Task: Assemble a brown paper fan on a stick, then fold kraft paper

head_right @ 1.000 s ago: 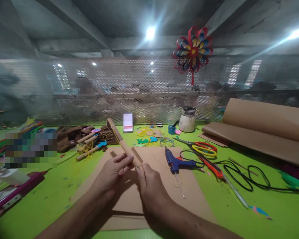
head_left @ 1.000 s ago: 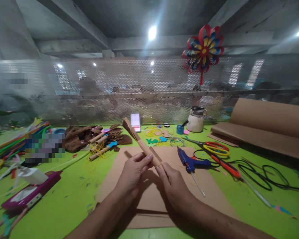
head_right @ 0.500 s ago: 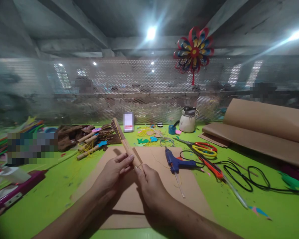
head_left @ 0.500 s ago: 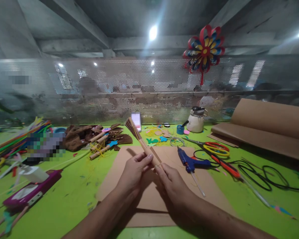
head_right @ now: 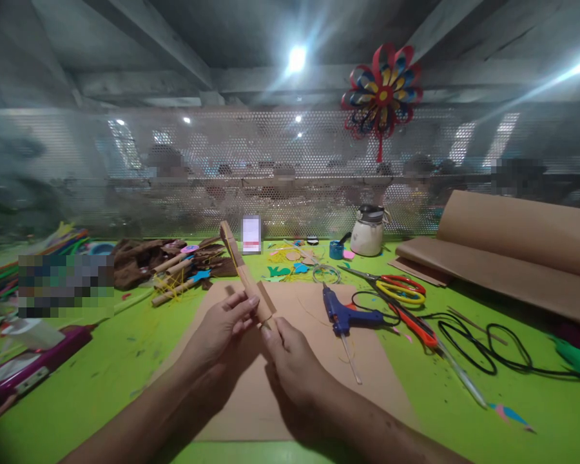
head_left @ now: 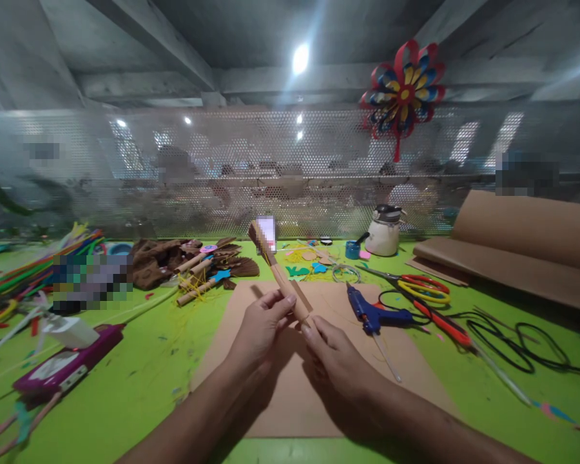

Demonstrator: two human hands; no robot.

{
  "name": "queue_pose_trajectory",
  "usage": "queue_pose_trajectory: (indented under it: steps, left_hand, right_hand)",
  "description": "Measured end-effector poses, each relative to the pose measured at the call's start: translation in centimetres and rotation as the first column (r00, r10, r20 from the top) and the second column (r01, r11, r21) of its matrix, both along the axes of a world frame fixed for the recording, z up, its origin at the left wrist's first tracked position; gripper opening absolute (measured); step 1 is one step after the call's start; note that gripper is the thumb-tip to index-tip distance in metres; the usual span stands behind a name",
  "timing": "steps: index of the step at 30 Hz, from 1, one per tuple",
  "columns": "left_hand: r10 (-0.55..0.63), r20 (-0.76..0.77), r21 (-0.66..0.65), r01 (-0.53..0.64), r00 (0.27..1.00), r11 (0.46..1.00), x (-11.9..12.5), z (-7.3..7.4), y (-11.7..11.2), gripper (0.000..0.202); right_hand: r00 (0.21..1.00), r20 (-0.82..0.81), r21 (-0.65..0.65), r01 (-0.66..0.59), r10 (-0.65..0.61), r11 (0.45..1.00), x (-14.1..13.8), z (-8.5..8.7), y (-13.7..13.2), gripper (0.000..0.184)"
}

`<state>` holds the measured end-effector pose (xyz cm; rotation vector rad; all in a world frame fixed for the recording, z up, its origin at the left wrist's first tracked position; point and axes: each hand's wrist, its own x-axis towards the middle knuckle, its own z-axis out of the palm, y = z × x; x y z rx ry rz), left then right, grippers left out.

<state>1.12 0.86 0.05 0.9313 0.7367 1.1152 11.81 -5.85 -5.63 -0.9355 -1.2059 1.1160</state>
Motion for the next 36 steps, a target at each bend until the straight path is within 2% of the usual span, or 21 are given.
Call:
queue_pose_trajectory:
  steps: [3,5,9,13,18,20,23,25,28,31,36]
  left_hand:
    - [0.048,0.022,0.011,-0.048,0.999,0.999,-0.1,0.0,0.1,0.023]
    - [0.074,0.021,0.023,-0.074,0.997,0.997,-0.2,-0.1,0.2,0.023]
    - [0.061,0.010,0.042,-0.062,0.998,0.997,-0.2,0.0,0.2,0.020]
    - [-0.008,0.014,0.040,0.007,1.000,0.999,-0.3,0.3,-0.1,0.021]
    - [-0.053,0.047,0.057,0.050,0.997,0.997,-0.4,0.5,-0.4,0.026]
    - [-0.042,0.040,0.057,0.039,0.998,0.998,-0.4,0.5,-0.3,0.025]
    - [-0.030,0.034,0.049,0.028,0.999,0.998,-0.4,0.5,-0.1,0.025]
    - [-0.035,0.052,0.036,0.033,0.998,0.999,-0.4,0.6,0.0,0.026]
    - [-0.057,0.083,0.036,0.054,0.995,0.998,-0.5,0.8,0.1,0.024]
    - [-0.071,0.094,0.057,0.066,0.993,0.996,-0.5,0.9,-0.1,0.019]
    - [-0.074,0.140,0.061,0.066,0.987,0.996,-0.3,0.8,-0.3,0.017]
  right_hand:
    - [0.990,-0.112,-0.162,-0.105,0.088,0.981,0.5,0.4,0.6,0.032]
    - [0.980,-0.165,-0.225,-0.144,0.108,0.964,0.7,0.7,0.9,0.034]
    - [0.965,-0.236,-0.217,-0.168,0.116,0.962,0.8,1.2,0.7,0.035]
    - [0.926,-0.361,-0.223,-0.203,0.112,0.953,0.8,2.2,0.2,0.037]
    - [0.892,-0.401,-0.188,-0.302,0.207,0.935,1.2,2.8,0.2,0.038]
    - [0.904,-0.390,-0.200,-0.267,0.173,0.943,1.2,2.7,0.2,0.035]
    - [0.933,-0.353,-0.218,-0.148,0.063,0.965,0.8,2.2,0.2,0.031]
    - [0.945,-0.321,-0.214,-0.134,0.060,0.968,0.8,1.8,0.3,0.030]
    - [0.944,-0.286,-0.166,-0.216,0.163,0.962,1.0,1.5,0.7,0.031]
    - [0.902,-0.347,-0.122,-0.315,0.257,0.941,1.4,1.7,0.8,0.032]
    - [0.819,-0.521,-0.132,-0.357,0.242,0.925,1.5,2.4,0.3,0.026]
